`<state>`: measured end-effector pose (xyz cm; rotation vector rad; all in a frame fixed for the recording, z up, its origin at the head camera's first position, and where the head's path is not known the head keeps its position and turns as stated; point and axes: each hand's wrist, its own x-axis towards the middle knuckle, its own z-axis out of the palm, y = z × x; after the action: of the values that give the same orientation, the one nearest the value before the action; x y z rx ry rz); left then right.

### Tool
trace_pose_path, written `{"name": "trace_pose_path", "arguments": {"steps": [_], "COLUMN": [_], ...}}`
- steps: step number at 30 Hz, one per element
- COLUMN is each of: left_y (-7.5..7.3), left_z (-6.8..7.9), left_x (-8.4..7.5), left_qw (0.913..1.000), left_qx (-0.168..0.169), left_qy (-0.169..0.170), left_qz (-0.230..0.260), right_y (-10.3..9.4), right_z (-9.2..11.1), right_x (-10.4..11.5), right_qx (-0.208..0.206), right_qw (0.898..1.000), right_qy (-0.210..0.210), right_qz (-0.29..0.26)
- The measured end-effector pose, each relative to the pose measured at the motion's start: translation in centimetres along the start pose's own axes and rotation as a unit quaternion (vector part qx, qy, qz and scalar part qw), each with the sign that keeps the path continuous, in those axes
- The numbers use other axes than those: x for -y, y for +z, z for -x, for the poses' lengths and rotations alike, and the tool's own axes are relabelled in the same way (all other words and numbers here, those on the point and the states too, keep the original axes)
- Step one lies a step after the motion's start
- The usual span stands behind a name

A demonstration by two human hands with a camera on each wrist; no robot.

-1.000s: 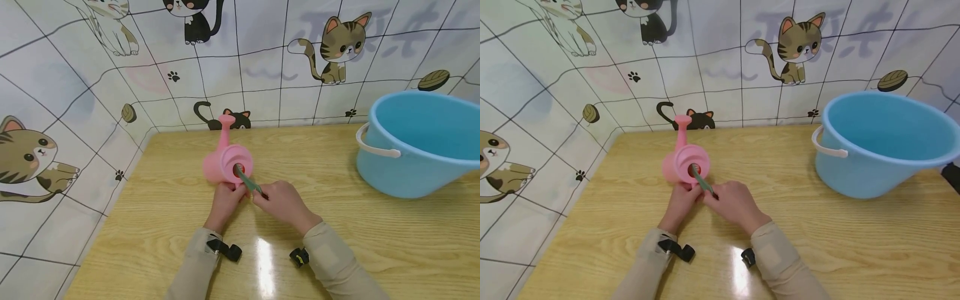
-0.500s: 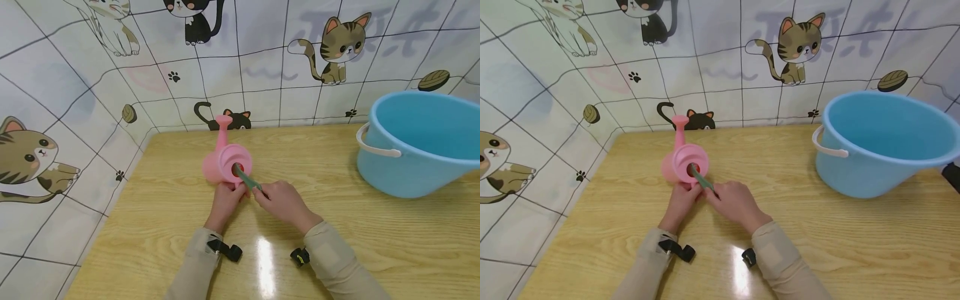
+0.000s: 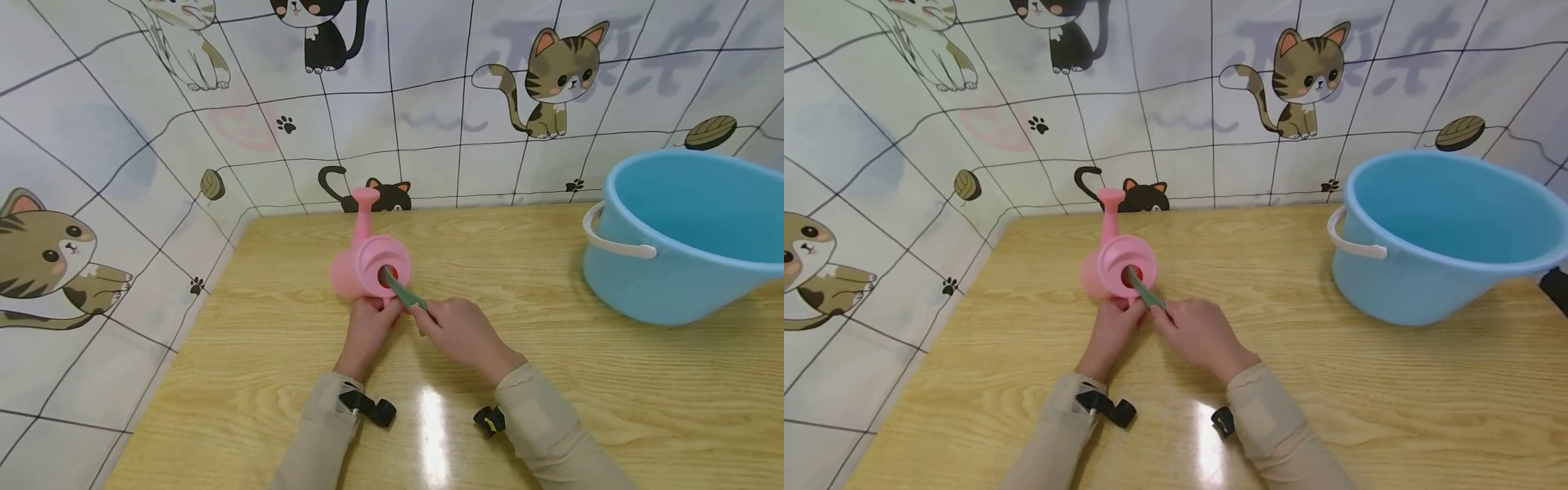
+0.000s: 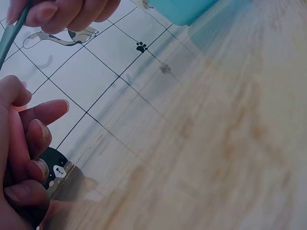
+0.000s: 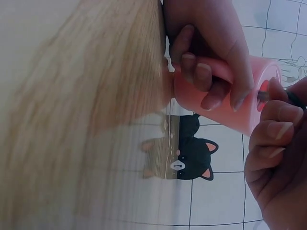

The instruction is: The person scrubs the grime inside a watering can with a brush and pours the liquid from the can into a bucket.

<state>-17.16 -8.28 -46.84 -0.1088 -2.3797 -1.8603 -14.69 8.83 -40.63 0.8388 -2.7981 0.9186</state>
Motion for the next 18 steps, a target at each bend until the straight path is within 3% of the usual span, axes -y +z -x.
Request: {"name": "trace_pose_path", "arguments": {"steps": [6, 10, 15, 18], "left_y": [-0.1, -0.1, -0.2, -0.3], "left_z": [0.0, -0.1, 0.4, 0.8], "left_x": [-0.3, -0.1, -1.8, -2.9], "left_qw": [1.0, 0.9998, 0.9997, 0.9999], "left_qx": [0.006, -0.011, -0.02, -0.017], "left_qy": [0.005, -0.001, -0.013, -0.002], "left_qz": [0.0, -0.014, -0.004, -0.004], "right_y": [0.0, -0.2, -0.4, -0.6], "right_z": [-0.1, 0.0, 0.1, 0.1], "right_x": [-0.6, -0.7, -0.7, -0.7], "right_qx": [-0.008, -0.018, -0.033, -0.039], "right_qw": [1.0, 0.999, 0.996, 0.99], "right_qy": [0.017, 0.027, 0.058, 0.074], "right_qz": [0.001, -0.009, -0.063, -0.114]}}
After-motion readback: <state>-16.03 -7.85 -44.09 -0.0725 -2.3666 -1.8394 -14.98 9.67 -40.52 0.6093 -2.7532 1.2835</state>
